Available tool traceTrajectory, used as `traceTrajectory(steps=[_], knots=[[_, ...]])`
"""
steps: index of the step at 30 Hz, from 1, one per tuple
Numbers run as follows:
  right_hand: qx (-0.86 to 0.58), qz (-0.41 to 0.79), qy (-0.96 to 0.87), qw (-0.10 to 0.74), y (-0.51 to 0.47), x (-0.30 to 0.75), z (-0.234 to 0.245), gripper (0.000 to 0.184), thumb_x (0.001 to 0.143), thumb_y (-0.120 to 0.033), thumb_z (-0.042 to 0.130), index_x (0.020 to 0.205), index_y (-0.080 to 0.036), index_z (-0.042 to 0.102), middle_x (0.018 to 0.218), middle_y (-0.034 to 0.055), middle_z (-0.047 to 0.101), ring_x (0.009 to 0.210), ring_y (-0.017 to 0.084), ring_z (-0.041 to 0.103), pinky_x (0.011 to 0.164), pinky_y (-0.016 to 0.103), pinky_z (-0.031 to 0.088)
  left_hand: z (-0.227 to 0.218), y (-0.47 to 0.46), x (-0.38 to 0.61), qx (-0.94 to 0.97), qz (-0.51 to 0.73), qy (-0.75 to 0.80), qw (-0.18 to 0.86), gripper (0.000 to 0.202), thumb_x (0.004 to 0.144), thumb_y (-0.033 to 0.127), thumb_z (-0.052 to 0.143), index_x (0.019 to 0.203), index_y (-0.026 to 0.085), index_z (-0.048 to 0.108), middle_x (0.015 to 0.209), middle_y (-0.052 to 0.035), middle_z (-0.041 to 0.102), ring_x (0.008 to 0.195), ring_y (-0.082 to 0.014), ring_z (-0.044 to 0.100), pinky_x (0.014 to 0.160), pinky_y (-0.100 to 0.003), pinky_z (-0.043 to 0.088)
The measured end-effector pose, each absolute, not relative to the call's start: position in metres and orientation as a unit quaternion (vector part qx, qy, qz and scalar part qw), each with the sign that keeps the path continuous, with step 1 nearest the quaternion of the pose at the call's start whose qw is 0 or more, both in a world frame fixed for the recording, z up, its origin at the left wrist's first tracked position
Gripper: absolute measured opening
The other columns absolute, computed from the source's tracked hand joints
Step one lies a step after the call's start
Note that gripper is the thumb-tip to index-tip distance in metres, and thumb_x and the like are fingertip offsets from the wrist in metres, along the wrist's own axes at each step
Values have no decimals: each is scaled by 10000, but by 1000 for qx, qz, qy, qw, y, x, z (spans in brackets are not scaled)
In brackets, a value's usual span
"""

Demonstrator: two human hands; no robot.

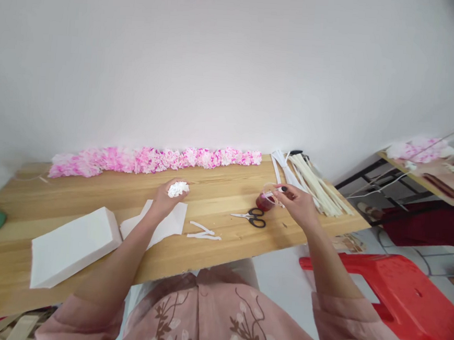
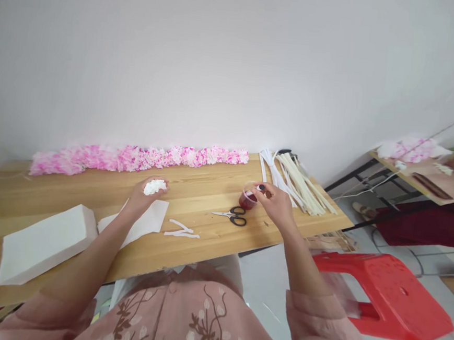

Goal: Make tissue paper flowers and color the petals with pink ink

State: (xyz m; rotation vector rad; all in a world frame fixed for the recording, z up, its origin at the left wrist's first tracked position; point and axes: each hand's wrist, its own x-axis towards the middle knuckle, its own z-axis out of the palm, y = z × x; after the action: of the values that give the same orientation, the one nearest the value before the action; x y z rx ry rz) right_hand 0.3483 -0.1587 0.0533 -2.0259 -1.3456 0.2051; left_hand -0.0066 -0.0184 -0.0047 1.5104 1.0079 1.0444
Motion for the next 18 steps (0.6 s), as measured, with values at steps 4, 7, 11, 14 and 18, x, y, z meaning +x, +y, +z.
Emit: traceTrajectory(steps=[4, 7, 11, 14, 18], knots=[[-771, 67, -498, 392, -158, 353, 72, 418, 787, -551, 607, 951, -185, 726, 577, -29, 525, 522, 107, 427, 506, 237, 317, -7, -16, -8, 615, 438, 428, 496, 365, 671, 329, 750, 982, 166, 653, 972, -73, 708, 818, -177, 634, 745, -302, 491], [-769, 38, -494, 404, -160, 355, 84, 385, 796, -539, 606, 922, -194, 722, 554, -45, 475, 509, 98, 382, 490, 233, 286, -7, -15, -8, 615, 438, 433, 493, 354, 675, 338, 745, 977, 176, 656, 946, -64, 704, 787, -177, 627, 709, -300, 488], [-769, 22, -522, 368, -158, 354, 88, 353, 812, -514, 605, 928, -201, 720, 579, -34, 525, 518, 99, 415, 501, 235, 301, -5, -17, -8, 616, 433, 440, 489, 341, 694, 333, 731, 987, 176, 658, 933, -64, 700, 787, -176, 618, 702, -298, 478], [-773, -1, -539, 336, -156, 353, 87, 329, 808, -486, 620, 944, -205, 724, 613, -17, 586, 528, 103, 451, 524, 239, 329, -4, -17, -8, 614, 442, 440, 484, 350, 679, 336, 752, 975, 176, 657, 935, -59, 700, 792, -172, 619, 716, -294, 478], [-771, 5, -543, 333, -157, 352, 88, 338, 819, -497, 603, 961, -214, 723, 599, -16, 592, 519, 106, 459, 526, 239, 333, -7, -15, -7, 605, 453, 435, 490, 367, 670, 339, 758, 983, 181, 650, 964, -59, 708, 809, -171, 633, 741, -293, 490]])
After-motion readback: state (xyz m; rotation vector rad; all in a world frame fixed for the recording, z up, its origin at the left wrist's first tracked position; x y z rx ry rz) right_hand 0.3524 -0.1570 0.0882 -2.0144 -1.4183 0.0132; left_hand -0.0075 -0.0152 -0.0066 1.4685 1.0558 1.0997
